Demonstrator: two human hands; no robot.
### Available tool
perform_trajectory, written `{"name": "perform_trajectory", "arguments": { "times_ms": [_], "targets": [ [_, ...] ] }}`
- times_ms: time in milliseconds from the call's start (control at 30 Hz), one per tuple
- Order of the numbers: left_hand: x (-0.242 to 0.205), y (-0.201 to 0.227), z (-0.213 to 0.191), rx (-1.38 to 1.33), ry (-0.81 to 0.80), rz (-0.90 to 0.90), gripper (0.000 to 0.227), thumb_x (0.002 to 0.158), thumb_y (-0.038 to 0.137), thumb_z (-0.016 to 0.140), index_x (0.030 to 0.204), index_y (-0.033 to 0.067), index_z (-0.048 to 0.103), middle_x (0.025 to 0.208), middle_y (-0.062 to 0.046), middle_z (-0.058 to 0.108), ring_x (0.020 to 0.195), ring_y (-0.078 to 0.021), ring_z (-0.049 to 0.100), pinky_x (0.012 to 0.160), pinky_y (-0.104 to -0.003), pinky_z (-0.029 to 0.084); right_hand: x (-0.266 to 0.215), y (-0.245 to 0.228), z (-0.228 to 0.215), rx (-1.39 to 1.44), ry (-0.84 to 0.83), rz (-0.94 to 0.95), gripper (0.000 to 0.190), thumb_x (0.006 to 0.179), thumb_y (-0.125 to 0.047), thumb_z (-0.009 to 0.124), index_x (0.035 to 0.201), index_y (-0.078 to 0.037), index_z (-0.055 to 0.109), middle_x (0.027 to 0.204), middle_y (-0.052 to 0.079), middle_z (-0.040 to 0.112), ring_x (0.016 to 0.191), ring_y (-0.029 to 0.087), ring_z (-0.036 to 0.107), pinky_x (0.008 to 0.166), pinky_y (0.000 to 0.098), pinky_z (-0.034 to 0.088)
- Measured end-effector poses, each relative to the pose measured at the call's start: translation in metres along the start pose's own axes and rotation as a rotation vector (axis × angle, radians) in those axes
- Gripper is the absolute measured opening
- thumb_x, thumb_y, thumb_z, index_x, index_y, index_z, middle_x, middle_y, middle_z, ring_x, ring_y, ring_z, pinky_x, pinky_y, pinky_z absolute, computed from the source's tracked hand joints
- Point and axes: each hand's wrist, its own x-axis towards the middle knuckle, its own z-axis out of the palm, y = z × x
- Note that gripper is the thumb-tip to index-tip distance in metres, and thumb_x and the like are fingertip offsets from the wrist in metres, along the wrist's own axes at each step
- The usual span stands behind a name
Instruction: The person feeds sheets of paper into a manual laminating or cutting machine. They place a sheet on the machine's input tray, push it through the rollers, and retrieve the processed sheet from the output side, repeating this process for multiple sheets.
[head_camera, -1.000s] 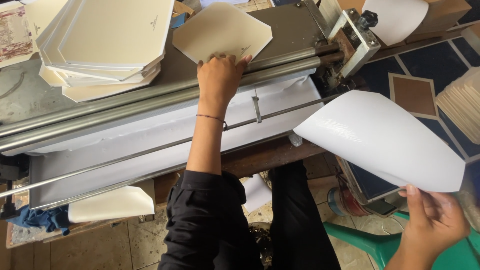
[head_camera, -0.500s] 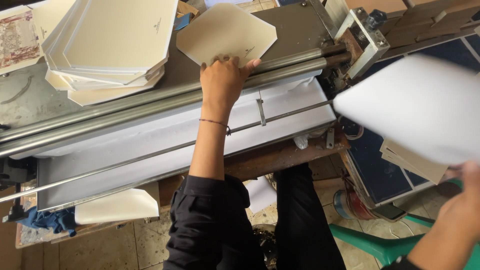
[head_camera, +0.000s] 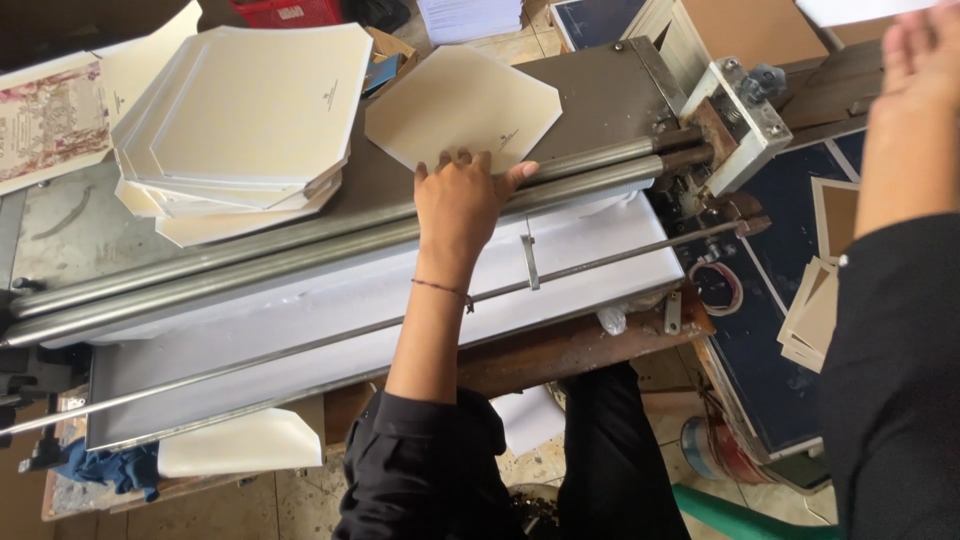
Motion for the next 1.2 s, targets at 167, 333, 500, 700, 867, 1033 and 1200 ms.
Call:
{"name": "perform_trajectory", "arguments": {
  "times_ms": [167,333,500,700,867,1033,1200],
  "targets": [
    [0.002,0.003,-0.003,0.003,0.046,-0.018,0.081,0.102,0.084,0.038,0.080,0.0161,0.077,0.076,-0.007,0.073,0.072,-0.0320,0.073,0.084,-0.056,0.057,-0.049,0.010,0.063,-0.093,0.165,0.528,0.014,0.103,-0.007,0.079,0.108,-0.019,0.075,0.119,0.010,0.095,0.105,0.017,0.101,0.089,0.0198,0.089],
    [0.000,0.003,-0.003,-0.002,0.032,-0.018,0.081,0.100,0.084,0.039,0.081,0.0145,0.077,0.077,-0.007,0.071,0.071,-0.0330,0.071,0.085,-0.057,0.057,-0.045,0.058,0.050,-0.991,-0.249,0.642,0.052,0.115,-0.024,0.033,0.163,-0.037,0.049,0.164,0.000,0.054,0.138,0.022,0.062,0.111,0.0567,0.042],
    [0.001,0.003,-0.003,-0.004,0.039,-0.030,0.082,0.100,0.085,0.038,0.080,0.0161,0.078,0.076,-0.007,0.073,0.073,-0.0319,0.073,0.084,-0.057,0.057,-0.069,0.030,0.032,-0.915,-0.468,0.335,0.064,0.101,0.012,0.041,0.159,-0.013,0.050,0.150,0.018,0.057,0.126,0.028,0.063,0.101,0.0455,0.054],
    [0.001,0.000,-0.008,-0.044,0.061,-0.063,0.085,0.099,0.085,0.035,0.073,0.0142,0.074,0.068,-0.007,0.070,0.063,-0.0318,0.069,0.085,-0.061,0.058,-0.232,-0.096,0.020,-0.651,-0.446,-0.334,0.039,0.120,0.014,0.058,0.157,0.005,0.051,0.147,0.032,0.060,0.123,0.042,0.068,0.096,0.0481,0.065],
    [0.003,0.001,-0.025,-0.147,0.003,-0.082,0.085,0.096,0.083,0.031,0.071,0.0121,0.070,0.055,-0.004,0.068,0.050,-0.0285,0.069,0.106,-0.075,0.048,-0.376,-0.150,0.016,-0.648,-0.346,-0.387,0.031,0.121,0.024,0.048,0.148,0.011,0.051,0.139,0.035,0.057,0.110,0.041,0.067,0.091,0.0448,0.061],
    [0.004,0.003,-0.030,-0.214,0.178,-0.044,0.074,0.098,0.078,0.041,0.074,0.0122,0.066,0.048,-0.004,0.056,0.044,-0.0324,0.055,0.097,-0.061,0.052,-0.448,-0.155,0.032,-0.705,-0.377,-0.140,0.025,0.120,0.016,0.053,0.145,0.014,0.055,0.133,0.029,0.064,0.110,0.034,0.069,0.092,0.0359,0.060],
    [0.006,-0.002,-0.053,-0.188,0.206,-0.060,0.070,0.099,0.077,0.044,0.085,0.0141,0.073,0.064,-0.007,0.068,0.061,-0.0343,0.067,0.100,-0.063,0.052,-0.456,-0.154,0.074,-0.825,-0.676,-0.403,0.030,0.117,0.003,0.062,0.146,0.012,0.064,0.131,0.026,0.060,0.108,0.031,0.067,0.084,0.0347,0.059]
  ]
}}
